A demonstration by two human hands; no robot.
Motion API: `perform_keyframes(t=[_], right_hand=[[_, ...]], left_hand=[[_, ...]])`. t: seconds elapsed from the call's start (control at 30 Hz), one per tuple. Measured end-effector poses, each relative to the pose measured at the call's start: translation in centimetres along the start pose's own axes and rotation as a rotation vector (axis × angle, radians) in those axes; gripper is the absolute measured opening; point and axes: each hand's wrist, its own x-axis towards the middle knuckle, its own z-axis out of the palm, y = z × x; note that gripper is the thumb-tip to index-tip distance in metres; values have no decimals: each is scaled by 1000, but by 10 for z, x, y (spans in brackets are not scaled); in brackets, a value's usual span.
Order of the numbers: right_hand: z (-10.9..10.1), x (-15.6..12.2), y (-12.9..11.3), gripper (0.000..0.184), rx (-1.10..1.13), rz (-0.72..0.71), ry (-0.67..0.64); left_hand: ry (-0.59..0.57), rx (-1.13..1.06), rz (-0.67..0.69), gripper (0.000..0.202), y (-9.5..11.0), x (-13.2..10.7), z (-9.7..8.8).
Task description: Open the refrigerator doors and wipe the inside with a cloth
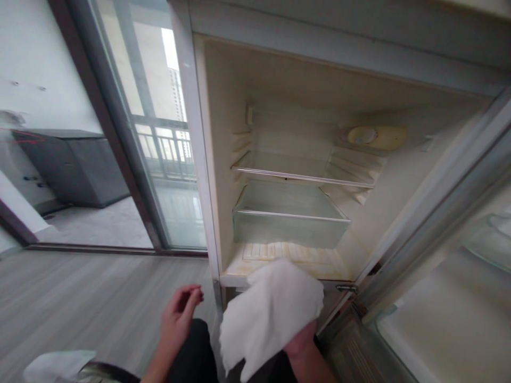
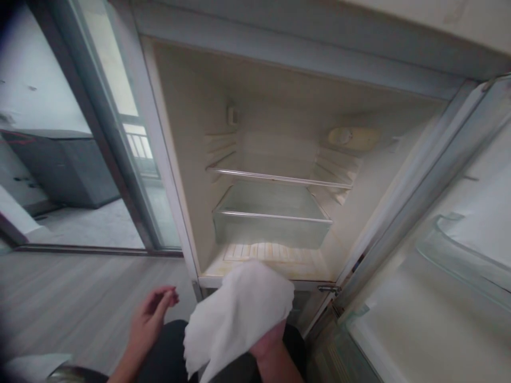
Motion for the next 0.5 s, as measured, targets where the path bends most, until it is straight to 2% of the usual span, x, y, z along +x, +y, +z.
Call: perform_keyframes(t=[0.03,0.1,0.13,0.2,0.3,0.37,0.43,0.5], right_hand=[[-16,4,-7,76,161,11,38],[-42,19,-32,83,744,63,111],[-52,31,-49,83,951,62,132],[-67,60,-89,78,1158,-7,160],[-79,106,-145,83,1251,-158,175],[-82,133,-176,81,1246,-250,180],[-81,158,-201,74,1251,-328,179],[-75,180,-224,65,1277,-390,170]], left_hand=[[104,-49,58,42,17,16,1],[338,-192,186,32,57,52,3],[411,-270,232,29,80,70,4],[479,-399,354,24,127,106,7],[513,-501,551,23,193,151,16],[434,-492,661,27,226,170,26],[299,-326,771,45,247,180,37],[217,-101,827,60,258,181,47]])
